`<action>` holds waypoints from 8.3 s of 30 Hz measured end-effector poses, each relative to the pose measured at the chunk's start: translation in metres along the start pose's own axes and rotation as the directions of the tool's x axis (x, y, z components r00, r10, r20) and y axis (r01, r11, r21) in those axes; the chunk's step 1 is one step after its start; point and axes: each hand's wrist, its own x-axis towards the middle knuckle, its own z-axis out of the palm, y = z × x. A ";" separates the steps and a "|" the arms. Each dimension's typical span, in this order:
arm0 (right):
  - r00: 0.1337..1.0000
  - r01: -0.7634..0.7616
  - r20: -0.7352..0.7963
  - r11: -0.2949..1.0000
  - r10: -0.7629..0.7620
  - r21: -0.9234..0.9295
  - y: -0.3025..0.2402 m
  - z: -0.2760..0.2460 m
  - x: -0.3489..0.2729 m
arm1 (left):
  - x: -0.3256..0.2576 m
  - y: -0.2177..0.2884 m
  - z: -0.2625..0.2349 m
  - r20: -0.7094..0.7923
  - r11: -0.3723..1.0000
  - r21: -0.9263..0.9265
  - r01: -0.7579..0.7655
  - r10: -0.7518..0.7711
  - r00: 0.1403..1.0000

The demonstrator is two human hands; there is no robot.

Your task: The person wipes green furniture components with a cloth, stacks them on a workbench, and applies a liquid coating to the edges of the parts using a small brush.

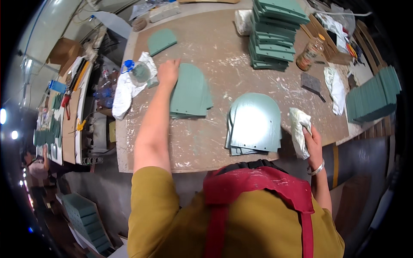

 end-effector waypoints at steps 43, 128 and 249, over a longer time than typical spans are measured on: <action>0.909 0.362 0.416 0.542 -0.023 -0.759 0.007 0.055 0.210 | -0.253 0.239 0.023 0.165 0.581 -0.377 -0.721 0.808 0.565; 0.979 0.199 0.038 0.979 -0.200 0.033 0.007 0.010 0.103 | -0.242 0.101 -0.042 0.679 -0.299 -0.664 0.685 0.142 0.720; 0.822 0.545 0.499 0.638 -0.276 -0.545 -0.010 0.121 0.202 | -0.275 0.224 0.021 0.223 0.510 -0.299 -0.807 0.859 0.460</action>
